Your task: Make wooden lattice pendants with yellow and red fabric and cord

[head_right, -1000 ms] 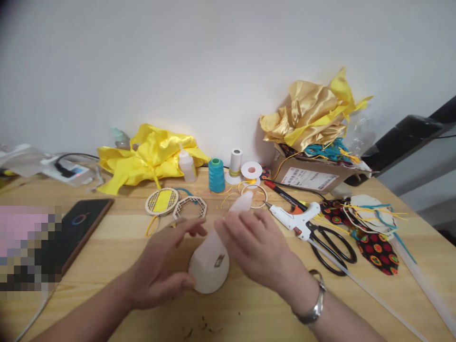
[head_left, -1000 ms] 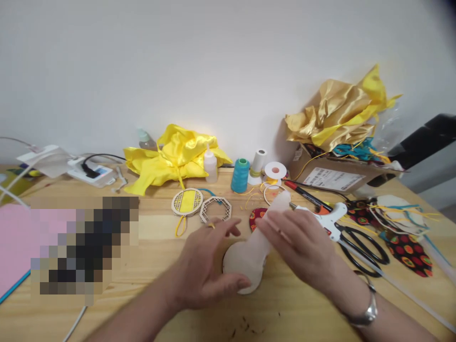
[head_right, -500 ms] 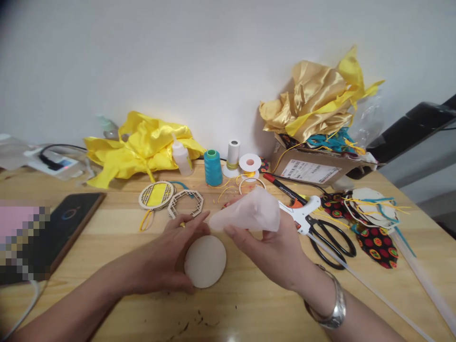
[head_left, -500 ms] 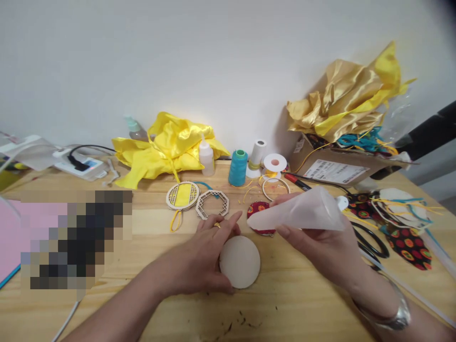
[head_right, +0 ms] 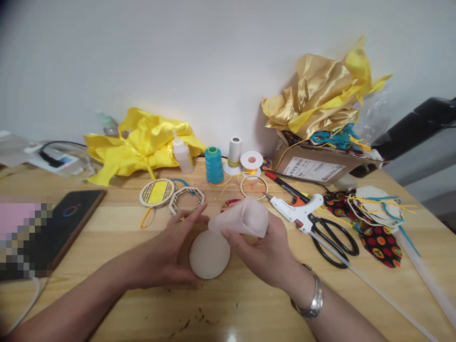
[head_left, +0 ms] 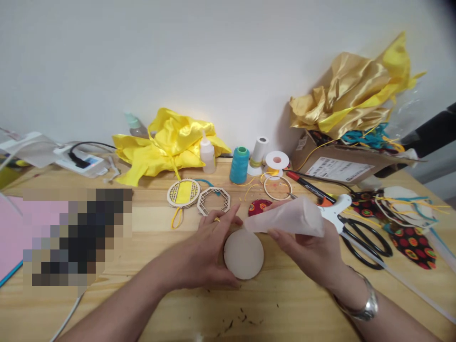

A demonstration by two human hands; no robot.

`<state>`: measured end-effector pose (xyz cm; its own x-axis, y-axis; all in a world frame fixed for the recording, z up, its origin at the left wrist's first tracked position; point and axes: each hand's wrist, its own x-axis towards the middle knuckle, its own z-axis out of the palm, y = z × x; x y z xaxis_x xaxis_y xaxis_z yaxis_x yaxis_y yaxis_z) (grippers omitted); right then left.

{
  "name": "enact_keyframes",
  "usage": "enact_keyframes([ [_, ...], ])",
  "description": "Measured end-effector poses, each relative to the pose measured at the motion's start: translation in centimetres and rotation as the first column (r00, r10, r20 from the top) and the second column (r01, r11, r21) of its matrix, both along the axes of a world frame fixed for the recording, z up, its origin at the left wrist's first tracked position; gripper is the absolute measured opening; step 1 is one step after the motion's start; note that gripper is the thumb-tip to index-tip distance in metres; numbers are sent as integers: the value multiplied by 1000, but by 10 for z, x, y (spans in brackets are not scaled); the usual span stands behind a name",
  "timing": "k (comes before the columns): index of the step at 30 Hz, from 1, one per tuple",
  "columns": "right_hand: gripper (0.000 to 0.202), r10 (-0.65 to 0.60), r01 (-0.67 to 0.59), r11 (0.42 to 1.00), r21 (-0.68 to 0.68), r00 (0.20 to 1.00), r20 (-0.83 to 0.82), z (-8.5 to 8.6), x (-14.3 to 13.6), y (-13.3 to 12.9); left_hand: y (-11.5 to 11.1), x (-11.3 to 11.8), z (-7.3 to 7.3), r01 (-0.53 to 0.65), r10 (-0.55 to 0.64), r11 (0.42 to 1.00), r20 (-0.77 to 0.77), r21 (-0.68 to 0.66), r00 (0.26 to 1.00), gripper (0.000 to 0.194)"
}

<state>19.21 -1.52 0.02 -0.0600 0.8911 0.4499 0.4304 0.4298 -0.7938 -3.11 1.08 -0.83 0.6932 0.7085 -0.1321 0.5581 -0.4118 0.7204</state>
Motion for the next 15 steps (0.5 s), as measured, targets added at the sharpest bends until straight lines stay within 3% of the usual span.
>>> enact_keyframes([
  [4,18,-94,86,993,82,990,107,-3,2,-1,-1,-1,-1,27,-27,999,5,21,1000,118],
  [15,21,-31,19,998,57,977,210,-6,-6,-2,-1,1,-5,22,-23,997,18,74,1000,117],
])
